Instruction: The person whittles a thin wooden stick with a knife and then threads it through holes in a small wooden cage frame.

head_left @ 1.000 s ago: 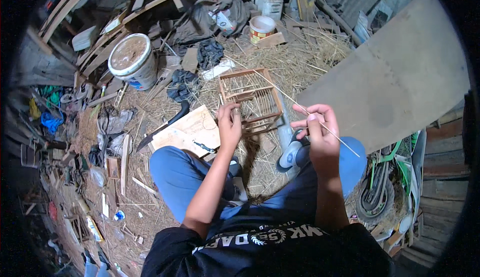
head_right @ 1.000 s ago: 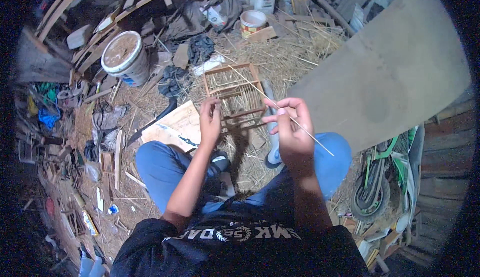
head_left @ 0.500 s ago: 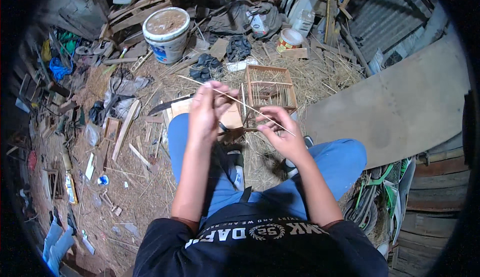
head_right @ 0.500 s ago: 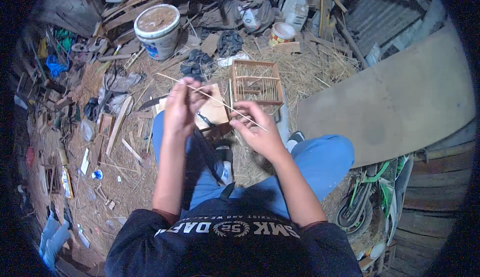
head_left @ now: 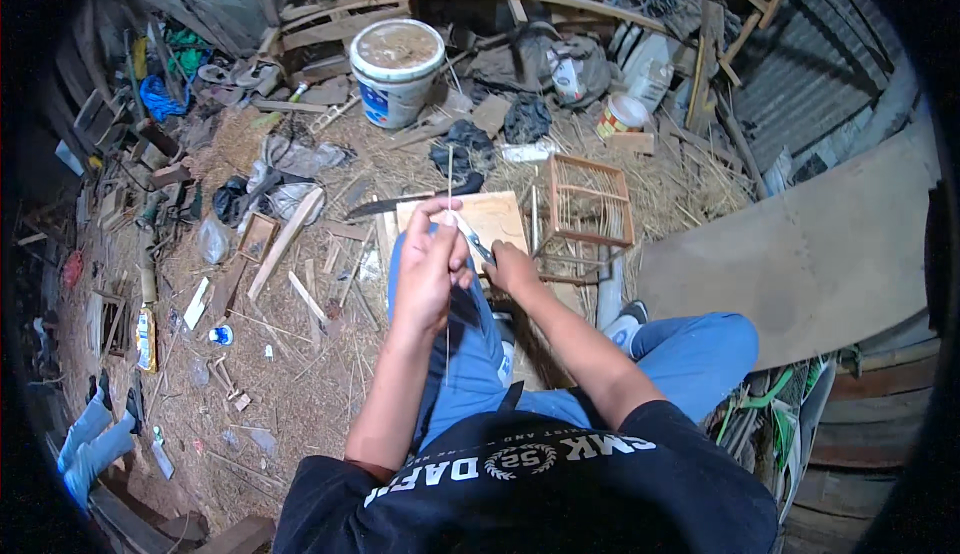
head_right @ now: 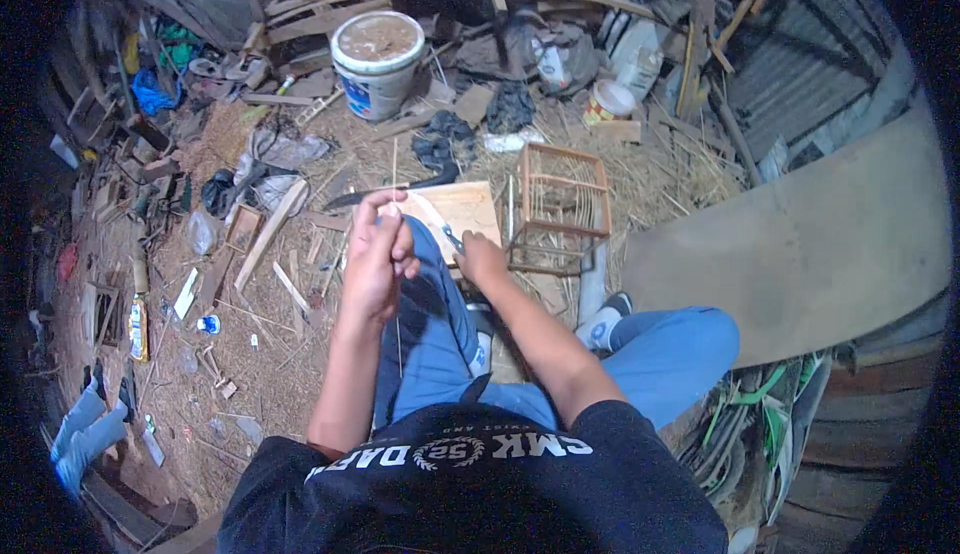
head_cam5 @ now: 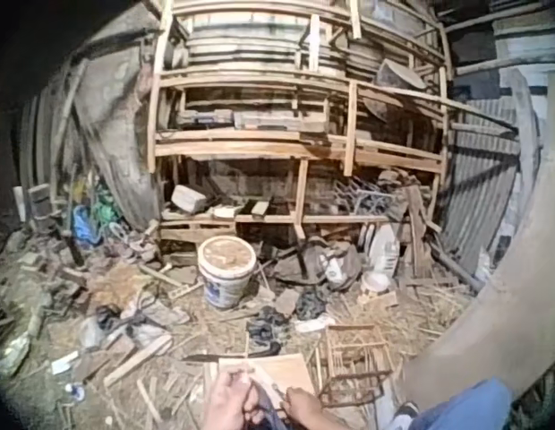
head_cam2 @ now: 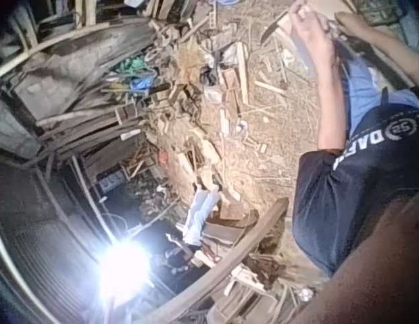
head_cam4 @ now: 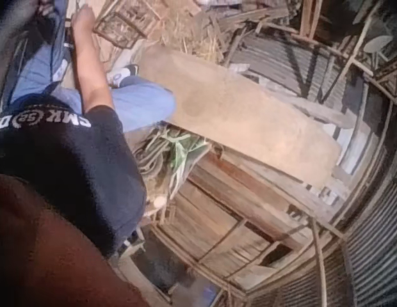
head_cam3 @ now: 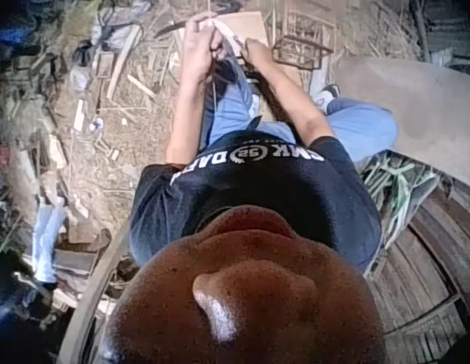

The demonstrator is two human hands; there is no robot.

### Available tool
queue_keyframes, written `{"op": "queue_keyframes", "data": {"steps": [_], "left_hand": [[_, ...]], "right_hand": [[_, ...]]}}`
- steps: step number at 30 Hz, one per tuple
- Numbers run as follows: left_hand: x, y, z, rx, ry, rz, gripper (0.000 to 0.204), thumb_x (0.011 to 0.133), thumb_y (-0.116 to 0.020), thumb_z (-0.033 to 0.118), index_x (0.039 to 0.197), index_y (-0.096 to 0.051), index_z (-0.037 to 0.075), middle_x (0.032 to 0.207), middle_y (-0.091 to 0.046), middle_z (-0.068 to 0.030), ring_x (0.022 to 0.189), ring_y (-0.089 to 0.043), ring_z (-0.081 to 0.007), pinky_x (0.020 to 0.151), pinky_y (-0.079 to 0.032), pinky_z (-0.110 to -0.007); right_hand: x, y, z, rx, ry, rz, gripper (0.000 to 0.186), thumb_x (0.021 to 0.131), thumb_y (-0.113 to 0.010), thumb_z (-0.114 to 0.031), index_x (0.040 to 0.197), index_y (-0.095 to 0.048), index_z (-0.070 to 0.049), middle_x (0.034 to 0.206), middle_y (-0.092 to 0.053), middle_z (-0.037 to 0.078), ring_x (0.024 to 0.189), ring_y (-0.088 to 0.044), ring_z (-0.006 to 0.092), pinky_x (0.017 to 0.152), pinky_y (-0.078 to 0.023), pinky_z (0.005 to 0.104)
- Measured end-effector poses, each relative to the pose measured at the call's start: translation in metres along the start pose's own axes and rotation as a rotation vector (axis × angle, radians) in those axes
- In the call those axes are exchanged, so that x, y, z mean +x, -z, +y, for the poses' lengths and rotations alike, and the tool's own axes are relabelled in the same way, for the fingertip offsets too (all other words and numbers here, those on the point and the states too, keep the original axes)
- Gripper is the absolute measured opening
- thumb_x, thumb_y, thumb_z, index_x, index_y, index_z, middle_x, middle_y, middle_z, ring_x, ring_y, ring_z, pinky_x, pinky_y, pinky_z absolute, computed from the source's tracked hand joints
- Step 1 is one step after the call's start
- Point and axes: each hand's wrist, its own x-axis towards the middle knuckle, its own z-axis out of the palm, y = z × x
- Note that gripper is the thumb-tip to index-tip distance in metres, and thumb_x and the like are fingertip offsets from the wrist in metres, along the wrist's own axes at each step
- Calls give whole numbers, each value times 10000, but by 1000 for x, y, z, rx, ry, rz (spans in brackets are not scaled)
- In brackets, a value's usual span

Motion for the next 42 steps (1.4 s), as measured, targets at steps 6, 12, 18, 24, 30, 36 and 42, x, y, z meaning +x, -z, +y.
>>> {"op": "queue_keyframes", "data": {"steps": [6, 12, 18, 24, 30, 36, 42], "left_hand": [[-11, -7, 3, -1, 13, -54, 188, 1096, -481, 214, 1259, -525, 131, 638, -391, 55, 523, -323, -33, 479, -368, -214], [-16, -35, 0, 81, -26, -118, 200, 1091, -510, 235, 1253, -538, 123, 621, -401, 65, 519, -315, -25, 466, -278, -209], [-24, -72, -18, 107, -11, -267, 194, 1091, -519, 242, 1247, -554, 133, 609, -401, 86, 514, -314, -19, 464, -223, -219], [-42, -108, -62, 110, 128, -523, 172, 1091, -499, 170, 1223, -550, 71, 649, -400, 82, 542, -334, -5, 467, -218, -218], [-62, -148, -126, 177, 286, -750, 157, 1100, -497, 227, 1138, -563, 90, 590, -390, 87, 471, -297, -16, 432, -212, -221], [-69, -159, -154, 268, 357, -855, 201, 1099, -499, 269, 1040, -566, 89, 587, -413, 78, 467, -318, -21, 433, -228, -228], [-67, -174, -166, 336, 380, -870, 167, 1086, -512, 187, 992, -561, 57, 624, -439, 57, 535, -368, -28, 491, -276, -229]], "right_hand": [[0, -3, 9, 78, -203, -94, 357, 877, -687, -280, 1082, -641, 8, 1043, -700, 270, 1000, -687, 446, 892, -552, 507], [-3, 73, 30, 510, -315, -41, 294, 919, -575, -251, 960, -652, 29, 855, -708, 178, 772, -704, 255, 682, -547, 398], [-113, 233, -5, 1369, -377, 173, 140, 1026, -496, -203, 1050, -580, -94, 644, -388, -79, 486, -317, 32, 432, -274, 244], [-235, 290, 8, 1556, -188, 471, 218, 1082, -486, -249, 1175, -564, -68, 708, -447, -33, 575, -410, 61, 536, -383, 220], [-322, 294, 45, 1430, -318, 647, 162, 1040, -497, -198, 1100, -566, -65, 837, -562, 22, 722, -527, 126, 663, -464, 273], [-364, 269, 52, 657, -601, 722, 245, 1072, -507, -243, 1018, -576, -13, 809, -579, 22, 732, -559, 148, 681, -460, 304], [-368, 253, 54, 319, -614, 544, 207, 1028, -571, -199, 939, -579, -13, 759, -583, 147, 690, -582, 252, 661, -462, 376]]}}
